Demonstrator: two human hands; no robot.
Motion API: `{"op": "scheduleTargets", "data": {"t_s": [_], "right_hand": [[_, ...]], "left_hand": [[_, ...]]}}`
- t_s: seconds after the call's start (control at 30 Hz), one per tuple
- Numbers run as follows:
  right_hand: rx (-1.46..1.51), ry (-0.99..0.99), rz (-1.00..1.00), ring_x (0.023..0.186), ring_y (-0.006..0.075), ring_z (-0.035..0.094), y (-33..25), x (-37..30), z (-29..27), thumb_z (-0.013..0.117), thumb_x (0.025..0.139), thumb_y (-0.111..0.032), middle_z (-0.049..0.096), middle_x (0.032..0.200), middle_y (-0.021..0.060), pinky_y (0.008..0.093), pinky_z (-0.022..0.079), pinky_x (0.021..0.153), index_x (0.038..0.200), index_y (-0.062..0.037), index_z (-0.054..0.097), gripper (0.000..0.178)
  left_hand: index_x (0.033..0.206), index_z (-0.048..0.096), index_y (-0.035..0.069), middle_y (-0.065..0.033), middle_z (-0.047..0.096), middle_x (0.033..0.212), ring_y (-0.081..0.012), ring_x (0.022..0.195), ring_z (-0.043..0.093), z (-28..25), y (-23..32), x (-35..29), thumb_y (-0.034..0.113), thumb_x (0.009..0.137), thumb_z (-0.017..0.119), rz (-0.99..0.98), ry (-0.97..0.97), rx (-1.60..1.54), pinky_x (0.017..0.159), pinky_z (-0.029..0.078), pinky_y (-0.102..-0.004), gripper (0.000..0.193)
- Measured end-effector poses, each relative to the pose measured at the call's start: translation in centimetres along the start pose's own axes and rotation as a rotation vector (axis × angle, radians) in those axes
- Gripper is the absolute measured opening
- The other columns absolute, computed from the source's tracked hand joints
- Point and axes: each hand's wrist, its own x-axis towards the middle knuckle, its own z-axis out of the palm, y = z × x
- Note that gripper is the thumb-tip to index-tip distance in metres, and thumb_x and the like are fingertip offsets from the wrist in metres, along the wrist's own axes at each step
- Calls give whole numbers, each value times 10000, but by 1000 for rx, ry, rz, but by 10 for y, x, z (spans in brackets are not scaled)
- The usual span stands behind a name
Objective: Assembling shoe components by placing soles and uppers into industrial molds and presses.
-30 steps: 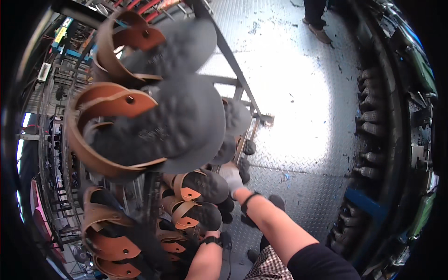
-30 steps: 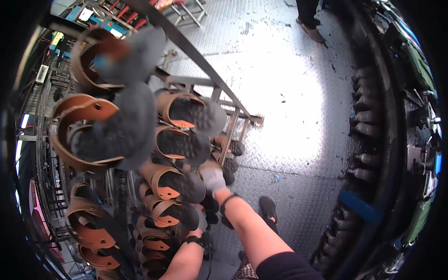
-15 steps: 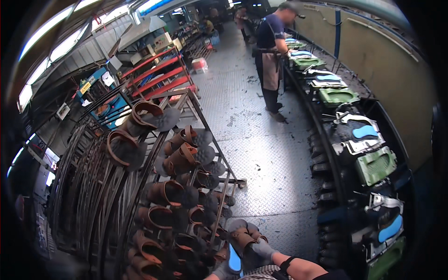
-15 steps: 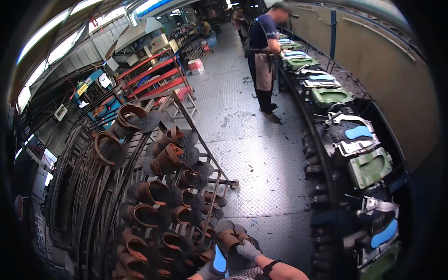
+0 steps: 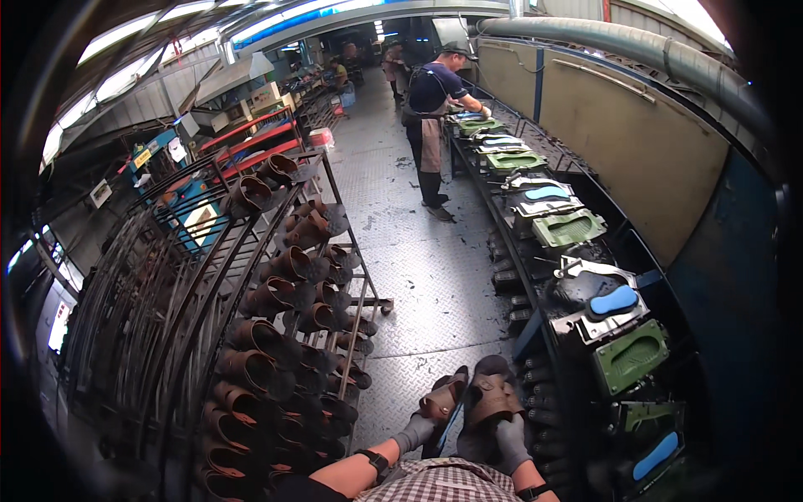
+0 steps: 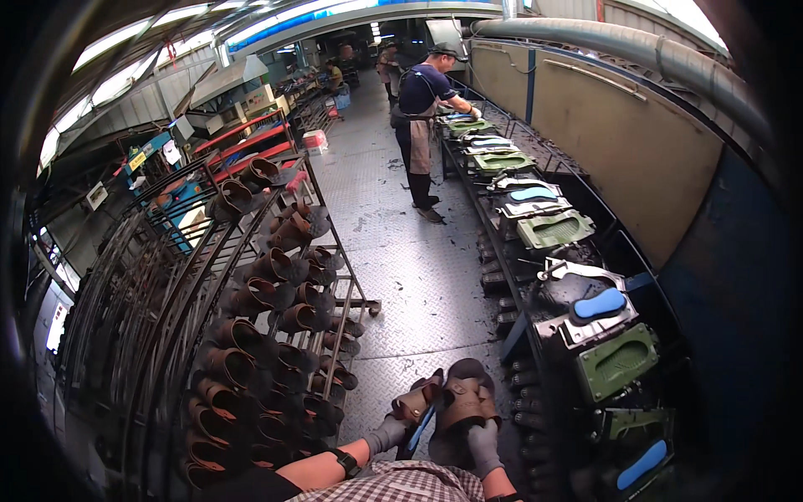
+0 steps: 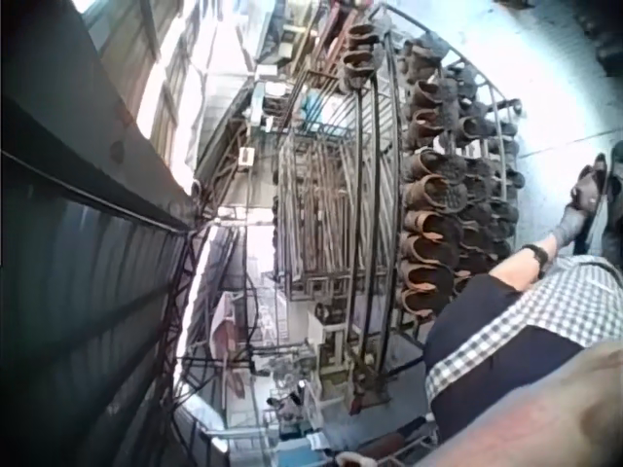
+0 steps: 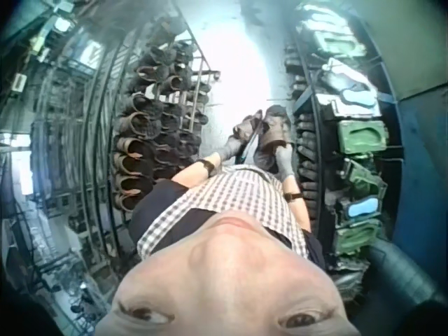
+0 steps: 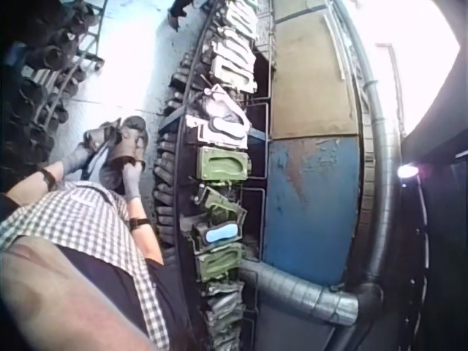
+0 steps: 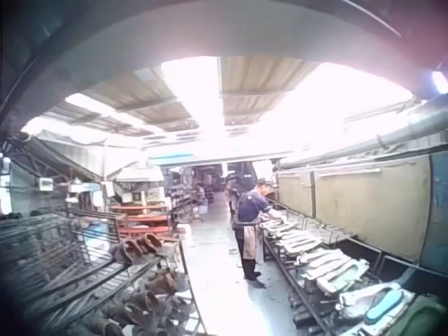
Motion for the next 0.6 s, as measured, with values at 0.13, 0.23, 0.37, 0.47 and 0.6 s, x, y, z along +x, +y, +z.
{"op": "scheduleTargets", "data": {"t_s": [0.13,0.23,0.37,0.47,0.6], "right_hand": [[446,228,74,962,249,673,-5,-53,-59,512,916,-17,651,1179,121,365,569,809,1355,-27,526,439],[1090,171,147,913,183,647,91,-37,-147,531,1000,-64,624,1115,55,305,552,735,1313,-9,541,318],[800,102,46,954,199,649,58,-68,-190,536,1001,-95,628,1144,73,315,549,774,1329,-7,534,339],[509,60,-50,985,212,650,39,-114,-222,540,1003,-118,631,1165,88,322,548,803,1342,-6,528,357],[196,21,-152,1027,228,652,37,-169,-258,545,1004,-148,635,1194,106,332,546,843,1358,-4,520,382]], "left_hand": [[1398,551,61,-107,652,1281,-202,1187,602,60,12,-35,179,911,724,536,-274,416,1005,495,-358,530],[1436,534,75,-128,622,1311,-264,1221,597,137,35,-81,170,909,701,726,-422,736,1054,456,-370,561],[1470,520,105,-110,540,1398,-293,1297,510,211,151,-268,294,844,778,1157,-392,794,1070,443,-409,703],[1501,489,124,-102,507,1448,-294,1302,491,253,119,-263,300,847,776,1263,-524,838,1077,436,-409,736],[1539,438,135,-112,510,1473,-297,1254,532,316,17,-172,192,917,686,1170,-640,944,1089,423,-383,672]]}}
